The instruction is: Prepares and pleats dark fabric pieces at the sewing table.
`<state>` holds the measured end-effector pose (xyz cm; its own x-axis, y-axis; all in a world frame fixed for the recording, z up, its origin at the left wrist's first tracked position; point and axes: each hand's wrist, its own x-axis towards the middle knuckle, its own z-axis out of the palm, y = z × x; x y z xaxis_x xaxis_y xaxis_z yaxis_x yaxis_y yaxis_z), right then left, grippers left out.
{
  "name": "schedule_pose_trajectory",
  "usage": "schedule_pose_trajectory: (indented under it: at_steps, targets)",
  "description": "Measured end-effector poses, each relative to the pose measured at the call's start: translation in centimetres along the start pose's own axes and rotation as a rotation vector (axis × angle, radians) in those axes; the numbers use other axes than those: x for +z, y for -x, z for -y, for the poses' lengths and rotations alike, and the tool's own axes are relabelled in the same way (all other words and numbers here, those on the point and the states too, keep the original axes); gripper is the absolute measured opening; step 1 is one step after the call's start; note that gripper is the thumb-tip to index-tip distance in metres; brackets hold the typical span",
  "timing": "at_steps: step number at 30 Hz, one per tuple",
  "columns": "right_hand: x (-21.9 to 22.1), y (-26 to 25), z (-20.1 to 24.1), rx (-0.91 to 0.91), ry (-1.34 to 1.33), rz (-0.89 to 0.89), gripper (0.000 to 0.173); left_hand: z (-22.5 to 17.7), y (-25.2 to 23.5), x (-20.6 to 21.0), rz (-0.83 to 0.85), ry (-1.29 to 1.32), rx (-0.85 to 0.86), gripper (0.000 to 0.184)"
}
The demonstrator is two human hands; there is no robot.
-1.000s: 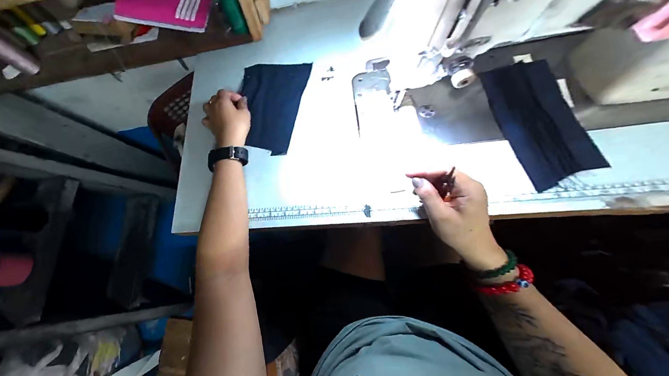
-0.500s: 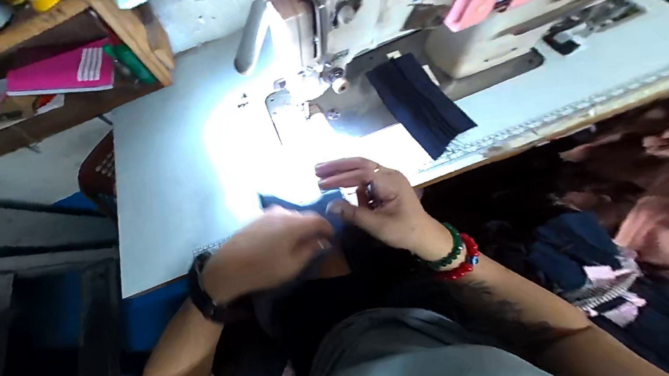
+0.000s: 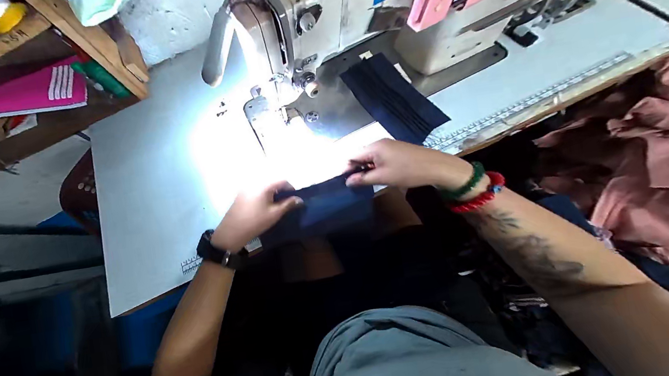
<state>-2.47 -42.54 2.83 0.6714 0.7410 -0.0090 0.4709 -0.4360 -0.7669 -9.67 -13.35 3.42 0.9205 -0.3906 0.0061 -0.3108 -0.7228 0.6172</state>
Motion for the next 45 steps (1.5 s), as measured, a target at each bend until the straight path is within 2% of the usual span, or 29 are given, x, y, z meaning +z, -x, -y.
schedule_pose_trajectory:
  at_steps: [4,8,9,10,13,15,19,23,32,41,45]
  targets:
    - [-1.2,-5.0,-1.8,0.051,0.120,-0.025,0.020,3.3,-3.7,-0.9,-0.083,-0.039,-0.035,0.024]
    - [-1.2,-6.8,-2.9,-0.004,0.168,-0.083,0.022,5.1,-4.4,-1.0,-0.225,-0.053,-0.041,0.037]
    - [-1.0,-6.6,-2.5,0.002,0.215,-0.114,0.024,5.3,-4.0,-0.9,-0.270,-0.118,-0.039,0.044]
    - [-0.8,-6.1,-1.8,0.007,0.269,-0.165,0.026,5.2,-3.2,-1.0,-0.314,-0.182,-0.020,0.043]
    - [0.6,-2.2,1.2,-0.023,0.364,-0.298,0.021,4.1,1.0,-1.5,-0.357,-0.230,0.061,0.017]
    - [1.9,0.4,1.6,-0.068,0.370,-0.265,0.016,3.5,4.6,-1.5,-0.314,-0.233,0.046,0.013]
    - [2.8,2.1,-0.7,-0.078,0.364,-0.210,0.020,3.3,9.1,0.7,-0.288,-0.237,-0.021,0.013]
    - [1.8,1.5,-0.7,-0.069,0.409,-0.220,0.019,2.9,9.9,2.1,-0.316,-0.228,-0.056,0.016]
    - [3.4,2.8,-0.5,-0.146,0.359,-0.215,0.020,2.9,10.6,2.8,-0.404,-0.256,-0.074,0.023]
    - [2.4,5.3,-2.5,-0.123,0.305,-0.349,0.017,3.1,10.9,3.4,-0.446,-0.225,-0.038,0.020]
    - [2.6,5.9,-3.0,-0.170,0.309,-0.379,0.017,3.2,10.8,3.4,-0.459,-0.213,-0.043,0.021]
